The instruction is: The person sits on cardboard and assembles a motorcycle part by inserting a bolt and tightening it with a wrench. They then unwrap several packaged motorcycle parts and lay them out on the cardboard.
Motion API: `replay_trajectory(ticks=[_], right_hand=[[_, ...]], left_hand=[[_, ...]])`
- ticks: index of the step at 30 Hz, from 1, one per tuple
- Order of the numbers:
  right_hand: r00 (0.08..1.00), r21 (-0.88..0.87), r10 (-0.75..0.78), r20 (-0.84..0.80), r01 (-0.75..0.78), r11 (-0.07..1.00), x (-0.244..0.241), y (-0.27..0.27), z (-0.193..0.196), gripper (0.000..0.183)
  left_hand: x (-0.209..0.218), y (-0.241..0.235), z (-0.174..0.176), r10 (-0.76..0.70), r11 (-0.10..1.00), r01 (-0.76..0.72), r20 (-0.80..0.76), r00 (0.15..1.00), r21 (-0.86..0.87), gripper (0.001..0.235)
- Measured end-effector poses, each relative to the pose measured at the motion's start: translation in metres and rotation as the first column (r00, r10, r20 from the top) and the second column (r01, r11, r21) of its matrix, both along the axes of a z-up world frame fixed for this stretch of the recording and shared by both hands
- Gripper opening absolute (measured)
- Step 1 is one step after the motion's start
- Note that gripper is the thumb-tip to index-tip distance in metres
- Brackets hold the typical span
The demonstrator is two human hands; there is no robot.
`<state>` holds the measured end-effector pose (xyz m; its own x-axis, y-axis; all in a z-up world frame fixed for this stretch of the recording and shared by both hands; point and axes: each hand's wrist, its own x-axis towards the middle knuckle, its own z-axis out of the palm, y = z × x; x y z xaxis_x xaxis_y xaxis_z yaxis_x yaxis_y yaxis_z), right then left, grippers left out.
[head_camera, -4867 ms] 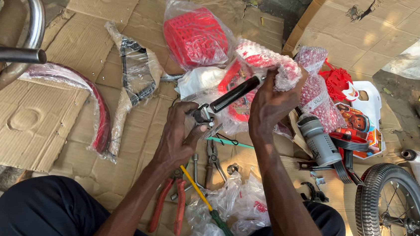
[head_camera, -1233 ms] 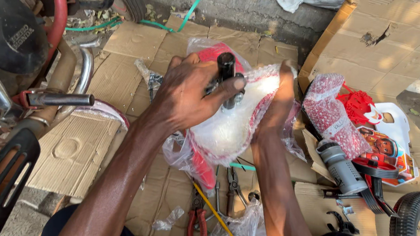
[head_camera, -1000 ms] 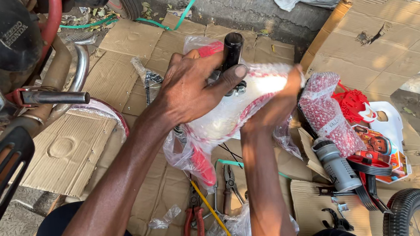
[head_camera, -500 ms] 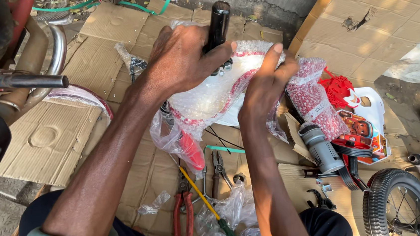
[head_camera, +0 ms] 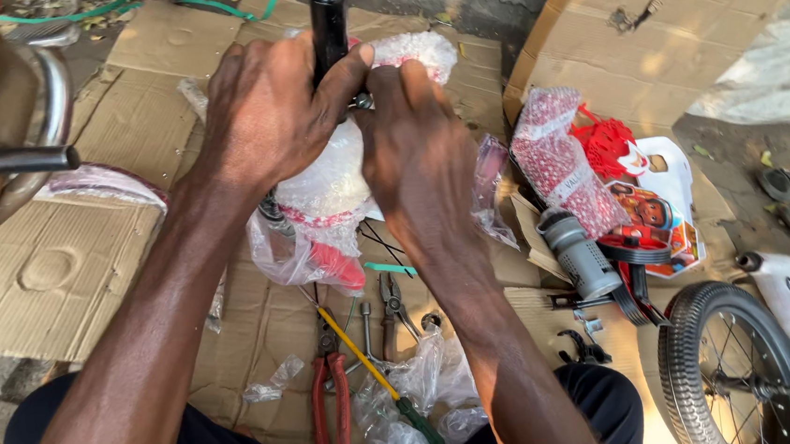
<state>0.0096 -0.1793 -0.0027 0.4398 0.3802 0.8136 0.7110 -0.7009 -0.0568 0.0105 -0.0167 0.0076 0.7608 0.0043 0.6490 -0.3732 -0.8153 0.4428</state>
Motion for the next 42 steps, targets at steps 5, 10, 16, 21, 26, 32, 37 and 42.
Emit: replay_trajectory(ticks=[5, 10, 16, 21, 26, 32, 37, 42], right_hand=[[0.993, -0.02, -0.09, -0.08, 0.088, 0.996, 0.011, 0.002, -0.008, 0.013], [0.963, 0.139, 0.03, -0.267, 0.008, 0.99, 0.024, -0.002, -0.008, 0.011], [0.987, 0.017, 0.035, -0.158, -0.033, 0.999, 0.028, -0.012, -0.009, 0.02], [0.999, -0.042, 0.012, -0.038, -0.013, 0.999, 0.027, -0.012, -0.007, 0.007], [0.929, 0.076, 0.236, -0.283, -0.224, 0.972, 0.04, -0.023, 0.014, 0.011], [0.999, -0.136, -0.047, -0.025, 0.043, 0.99, 0.033, -0.024, -0.006, 0.008], [0.992, -0.125, -0.04, -0.116, 0.026, 0.992, 0.044, -0.026, 0.001, 0.009], [0.745, 0.193, 0.16, -0.648, -0.043, 0.98, 0.048, -0.034, 0.007, 0.031]], left_hand=[[0.011, -0.009, -0.004, 0.008, 1.0, -0.009, 0.034, 0.999, 0.015, 0.052], [0.015, -0.008, -0.001, 0.037, 0.998, -0.039, 0.055, 0.998, 0.039, 0.058], [0.021, -0.01, -0.006, 0.013, 0.999, -0.016, 0.063, 0.998, 0.051, 0.049], [0.022, -0.011, -0.014, -0.005, 1.0, 0.005, 0.107, 0.994, -0.001, 0.038], [0.025, -0.011, -0.018, -0.005, 1.0, 0.002, 0.119, 0.993, 0.02, 0.038], [0.037, -0.023, -0.018, 0.019, 1.0, -0.021, 0.299, 0.954, 0.005, 0.043], [0.033, -0.023, -0.001, 0.013, 0.999, -0.013, -0.005, 1.0, -0.048, 0.055], [0.032, -0.016, 0.011, -0.052, 0.998, 0.048, -0.095, 0.994, -0.044, 0.06]])
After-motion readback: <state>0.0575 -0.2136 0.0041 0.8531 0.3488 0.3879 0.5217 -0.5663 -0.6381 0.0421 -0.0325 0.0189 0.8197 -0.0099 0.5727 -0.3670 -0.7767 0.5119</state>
